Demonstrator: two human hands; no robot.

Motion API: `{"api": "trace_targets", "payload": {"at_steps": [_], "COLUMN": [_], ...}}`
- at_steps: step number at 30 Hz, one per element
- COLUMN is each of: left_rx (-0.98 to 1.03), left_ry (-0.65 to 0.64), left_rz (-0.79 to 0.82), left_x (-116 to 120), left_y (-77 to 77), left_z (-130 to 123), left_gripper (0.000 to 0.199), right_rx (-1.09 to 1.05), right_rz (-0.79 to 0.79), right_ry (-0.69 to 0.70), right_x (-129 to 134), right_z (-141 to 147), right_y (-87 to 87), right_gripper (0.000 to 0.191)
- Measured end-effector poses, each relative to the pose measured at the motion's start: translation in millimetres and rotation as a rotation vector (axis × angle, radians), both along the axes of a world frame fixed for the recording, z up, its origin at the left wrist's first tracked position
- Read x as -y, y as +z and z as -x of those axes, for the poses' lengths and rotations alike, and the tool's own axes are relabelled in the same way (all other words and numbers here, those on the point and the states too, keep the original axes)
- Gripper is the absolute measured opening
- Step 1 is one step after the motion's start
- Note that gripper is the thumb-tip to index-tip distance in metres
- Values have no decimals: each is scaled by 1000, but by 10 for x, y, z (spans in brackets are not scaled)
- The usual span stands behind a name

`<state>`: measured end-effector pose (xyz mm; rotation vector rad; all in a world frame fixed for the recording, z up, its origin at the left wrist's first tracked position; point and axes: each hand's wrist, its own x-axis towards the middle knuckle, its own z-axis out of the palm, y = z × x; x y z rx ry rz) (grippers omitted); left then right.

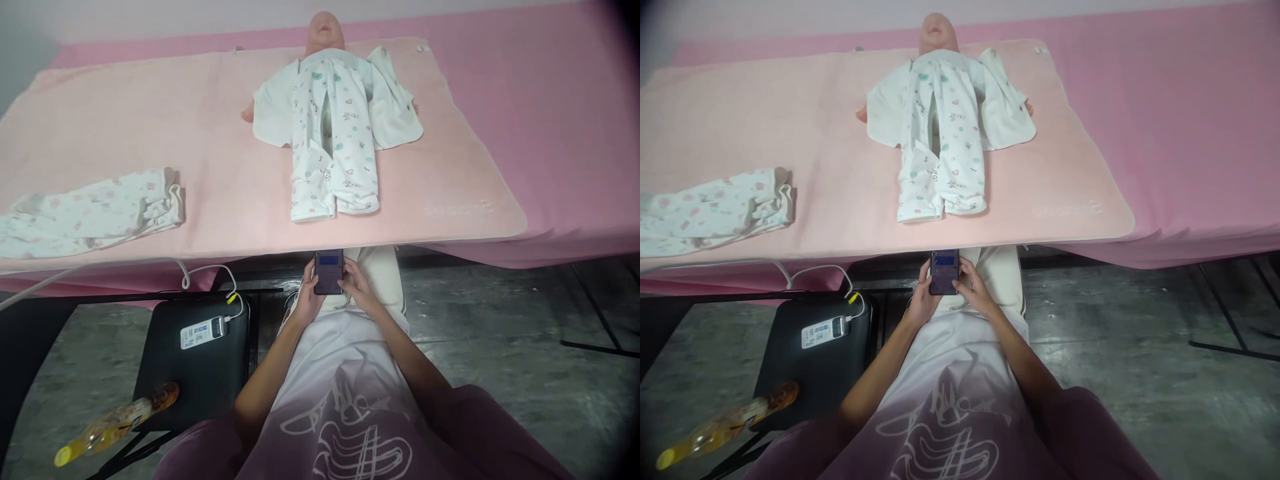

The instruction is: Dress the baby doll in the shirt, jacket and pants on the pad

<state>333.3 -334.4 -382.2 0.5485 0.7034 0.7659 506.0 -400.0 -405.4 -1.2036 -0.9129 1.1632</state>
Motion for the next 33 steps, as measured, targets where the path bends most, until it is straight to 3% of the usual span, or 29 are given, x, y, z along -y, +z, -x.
{"api": "trace_targets", "payload": {"at_steps": [12, 16, 20, 29, 33], "left_rx": [-42, -86, -47, -153, -105], "left_ry": [-3, 5, 26, 150, 120], "left_rz": [-16, -32, -20, -62, -77], "left_x": [-6, -3, -3, -20, -11], "left_y": [-5, 4, 32, -38, -30], "left_z": [-11, -17, -33, -140, -125], "left_gripper": [71, 76, 67, 57, 59], "right_rx": [71, 51, 47, -6, -51], "right_rz": [-9, 10, 22, 22, 13], "right_ry": [-53, -96, -154, -115, -113], "right_x": [-20, -51, -79, -62, -63], "right_z": [45, 98, 142, 126, 125], "right_y": [-29, 16, 92, 32, 6], "right_gripper": [79, 69, 62, 64, 62]}}
